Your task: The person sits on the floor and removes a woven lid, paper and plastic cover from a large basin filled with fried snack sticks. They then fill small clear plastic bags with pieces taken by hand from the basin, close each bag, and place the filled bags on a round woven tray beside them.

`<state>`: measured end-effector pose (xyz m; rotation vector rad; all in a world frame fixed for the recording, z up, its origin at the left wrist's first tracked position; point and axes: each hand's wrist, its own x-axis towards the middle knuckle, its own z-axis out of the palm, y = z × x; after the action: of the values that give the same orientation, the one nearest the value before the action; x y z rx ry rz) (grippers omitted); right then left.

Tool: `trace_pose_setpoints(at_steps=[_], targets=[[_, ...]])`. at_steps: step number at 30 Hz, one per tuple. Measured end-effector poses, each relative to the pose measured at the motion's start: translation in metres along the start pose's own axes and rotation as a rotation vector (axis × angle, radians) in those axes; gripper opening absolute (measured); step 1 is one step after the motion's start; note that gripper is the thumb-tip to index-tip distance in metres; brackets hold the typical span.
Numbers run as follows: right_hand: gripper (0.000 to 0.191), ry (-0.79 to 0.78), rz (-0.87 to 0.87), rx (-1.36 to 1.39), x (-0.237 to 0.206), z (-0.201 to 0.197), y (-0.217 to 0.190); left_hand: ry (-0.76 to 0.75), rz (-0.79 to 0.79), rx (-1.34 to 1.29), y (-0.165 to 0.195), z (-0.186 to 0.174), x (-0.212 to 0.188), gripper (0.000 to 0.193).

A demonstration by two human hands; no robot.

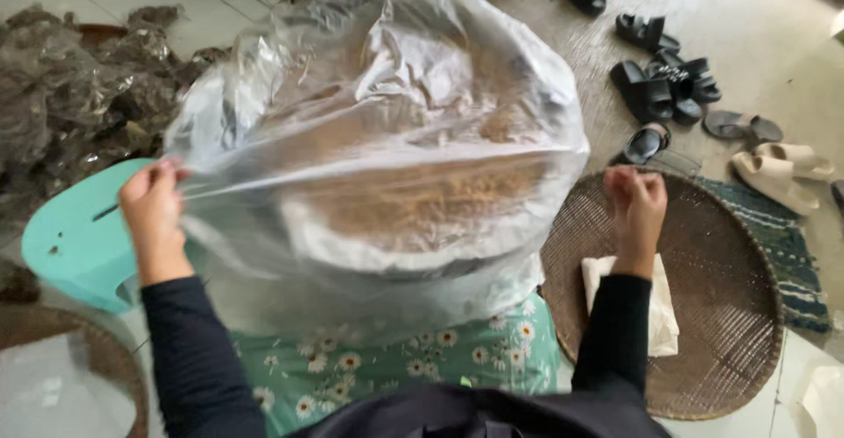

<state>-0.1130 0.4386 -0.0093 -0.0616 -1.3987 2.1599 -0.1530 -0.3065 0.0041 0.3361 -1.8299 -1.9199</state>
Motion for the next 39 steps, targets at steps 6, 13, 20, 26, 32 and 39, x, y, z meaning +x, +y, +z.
trace_pose_setpoints(at_steps=[6,13,20,26,32,39], targets=[[0.040,0.198,0.251,-0.386,-0.009,-0.006,0.034,0.150,0.077,-0.129,0.023,-0.042,-0.013,0.012],[0.039,0.213,-0.109,-0.792,0.010,0.055,0.079,0.168,0.208,-0.196,0.035,-0.043,-0.027,0.013],[0.028,0.402,-0.256,-1.072,0.024,0.049,0.059,-0.290,-0.116,-0.370,0.076,0.016,-0.038,0.034],[0.068,-0.118,-0.440,-0.678,-0.030,0.107,0.015,-0.500,-0.068,-0.593,0.107,0.150,-0.052,0.064],[0.084,-1.031,-0.855,-0.950,-0.193,0.225,0.007,-0.482,-0.182,-0.549,0.095,0.282,-0.099,0.096],[0.065,-0.657,-1.380,-1.855,-0.049,0.268,0.047,-0.863,-0.181,-0.605,0.053,0.271,-0.083,0.082]])
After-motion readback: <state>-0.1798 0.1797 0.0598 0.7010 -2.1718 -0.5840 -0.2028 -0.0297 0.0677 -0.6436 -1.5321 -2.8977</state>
